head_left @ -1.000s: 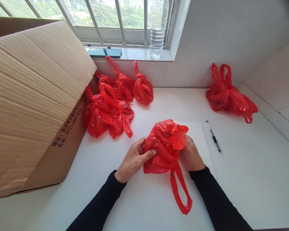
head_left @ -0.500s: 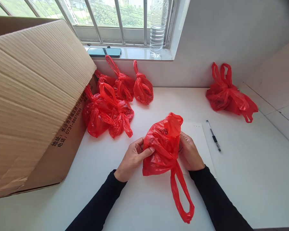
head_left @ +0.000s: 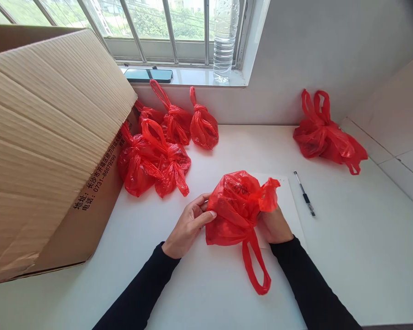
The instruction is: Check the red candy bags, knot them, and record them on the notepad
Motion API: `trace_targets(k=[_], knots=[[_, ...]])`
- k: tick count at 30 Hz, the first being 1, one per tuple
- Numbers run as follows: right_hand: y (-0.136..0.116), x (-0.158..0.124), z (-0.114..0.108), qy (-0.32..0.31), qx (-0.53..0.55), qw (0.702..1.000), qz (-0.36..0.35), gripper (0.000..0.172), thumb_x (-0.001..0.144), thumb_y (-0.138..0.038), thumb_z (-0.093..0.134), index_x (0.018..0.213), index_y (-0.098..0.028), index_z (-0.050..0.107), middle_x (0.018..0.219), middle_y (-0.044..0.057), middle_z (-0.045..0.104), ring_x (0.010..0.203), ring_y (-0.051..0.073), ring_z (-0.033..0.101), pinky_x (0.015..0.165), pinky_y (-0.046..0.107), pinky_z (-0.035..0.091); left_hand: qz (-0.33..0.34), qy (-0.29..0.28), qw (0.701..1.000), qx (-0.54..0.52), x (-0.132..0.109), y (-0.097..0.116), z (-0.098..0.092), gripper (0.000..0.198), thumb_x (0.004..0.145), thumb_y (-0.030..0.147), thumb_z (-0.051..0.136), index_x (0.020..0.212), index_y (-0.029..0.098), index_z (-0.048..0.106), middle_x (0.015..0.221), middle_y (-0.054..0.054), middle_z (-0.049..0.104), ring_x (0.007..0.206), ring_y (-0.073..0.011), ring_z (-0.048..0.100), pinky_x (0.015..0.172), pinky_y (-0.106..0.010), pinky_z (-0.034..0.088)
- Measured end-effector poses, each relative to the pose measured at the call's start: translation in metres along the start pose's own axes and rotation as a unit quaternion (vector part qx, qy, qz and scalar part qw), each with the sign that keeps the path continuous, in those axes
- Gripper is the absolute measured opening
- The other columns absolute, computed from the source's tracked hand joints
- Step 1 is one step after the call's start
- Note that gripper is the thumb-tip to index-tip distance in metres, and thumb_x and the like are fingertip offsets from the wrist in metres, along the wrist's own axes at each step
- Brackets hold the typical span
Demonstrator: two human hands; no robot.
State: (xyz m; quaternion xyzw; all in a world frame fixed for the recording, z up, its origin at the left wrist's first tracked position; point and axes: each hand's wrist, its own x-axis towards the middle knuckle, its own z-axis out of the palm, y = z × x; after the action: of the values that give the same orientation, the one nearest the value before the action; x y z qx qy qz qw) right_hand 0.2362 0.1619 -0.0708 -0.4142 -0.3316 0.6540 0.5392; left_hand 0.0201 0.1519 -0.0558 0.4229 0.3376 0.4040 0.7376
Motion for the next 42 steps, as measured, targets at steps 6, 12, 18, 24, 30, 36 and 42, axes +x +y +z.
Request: trace_targets(k=[6, 12, 18, 24, 30, 36, 42], knots=[[-0.001, -0.002, 0.002, -0.07, -0.033, 0.997, -0.004, 0.03, 0.094, -0.04, 0.068, 0.122, -0.029, 0.068, 0.12, 0.004, 0.071, 0.101, 0.021, 0.066, 0.088, 0.032, 0.054, 0.023, 0.029, 0.999, 0.028, 0.0, 0.0, 0.001, 0.03, 0.095, 0.038, 0.068, 0.121, 0.022, 0.068, 0.117, -0.006, 0.072, 0.109, -0.0237, 0.066, 0.091, -0.03, 0.052], [0.0, 0.0, 0.001, -0.085, -0.096, 0.992, -0.005, 0.031, 0.091, -0.04, 0.073, 0.119, -0.027, 0.071, 0.119, 0.005, 0.073, 0.103, 0.021, 0.066, 0.09, 0.032, 0.053, 0.028, 0.061, 0.996, 0.065, 0.001, -0.001, 0.006, 0.026, 0.094, 0.043, 0.069, 0.103, 0.019, 0.071, 0.099, -0.004, 0.07, 0.091, -0.0209, 0.064, 0.08, -0.029, 0.052], [-0.003, -0.004, 0.002, -0.086, -0.093, 0.992, -0.004, 0.033, 0.102, -0.044, 0.05, 0.123, -0.027, 0.07, 0.125, 0.004, 0.071, 0.107, 0.023, 0.066, 0.085, 0.032, 0.054, 0.058, 0.138, 0.982, 0.116, 0.0, -0.007, 0.007, 0.023, 0.09, 0.041, 0.072, 0.09, 0.019, 0.07, 0.082, 0.0, 0.063, 0.076, -0.0149, 0.055, 0.068, -0.024, 0.047], [-0.008, -0.008, 0.009, -0.115, -0.129, 0.985, 0.001, 0.058, 0.091, -0.054, 0.068, 0.143, -0.034, 0.052, 0.138, 0.004, 0.064, 0.122, 0.025, 0.062, 0.102, 0.037, 0.052, 0.078, 0.16, 0.971, 0.161, -0.001, -0.008, 0.007, 0.017, 0.086, 0.034, 0.078, 0.084, 0.018, 0.071, 0.078, 0.002, 0.063, 0.074, -0.0135, 0.055, 0.066, -0.023, 0.046], [-0.006, -0.006, 0.012, -0.048, -0.135, 0.99, -0.014, 0.034, 0.091, -0.045, 0.072, 0.119, -0.027, 0.066, 0.114, 0.003, 0.073, 0.104, 0.022, 0.067, 0.094, 0.035, 0.054, 0.03, 0.077, 0.987, 0.14, 0.0, -0.004, 0.012, 0.039, 0.089, 0.035, 0.074, 0.125, 0.02, 0.066, 0.106, -0.006, 0.074, 0.091, -0.0202, 0.067, 0.082, -0.033, 0.056], [-0.004, -0.002, 0.01, 0.005, -0.038, 0.999, -0.014, 0.027, 0.092, -0.043, 0.07, 0.114, -0.027, 0.07, 0.108, 0.003, 0.073, 0.099, 0.021, 0.067, 0.088, 0.033, 0.055, -0.025, 0.022, 0.998, 0.048, 0.001, -0.002, 0.008, 0.062, 0.091, 0.03, 0.074, 0.146, 0.022, 0.048, 0.123, -0.012, 0.073, 0.107, -0.0249, 0.07, 0.091, -0.036, 0.057], [-0.004, 0.0, 0.007, 0.012, -0.001, 1.0, 0.007, 0.028, 0.092, -0.044, 0.069, 0.116, -0.029, 0.071, 0.114, 0.003, 0.074, 0.103, 0.024, 0.068, 0.09, 0.037, 0.056, -0.036, 0.024, 0.999, -0.001, 0.001, -0.002, 0.006, 0.057, 0.094, 0.034, 0.07, 0.146, 0.021, 0.051, 0.121, -0.014, 0.075, 0.105, -0.0277, 0.073, 0.081, -0.032, 0.058]])
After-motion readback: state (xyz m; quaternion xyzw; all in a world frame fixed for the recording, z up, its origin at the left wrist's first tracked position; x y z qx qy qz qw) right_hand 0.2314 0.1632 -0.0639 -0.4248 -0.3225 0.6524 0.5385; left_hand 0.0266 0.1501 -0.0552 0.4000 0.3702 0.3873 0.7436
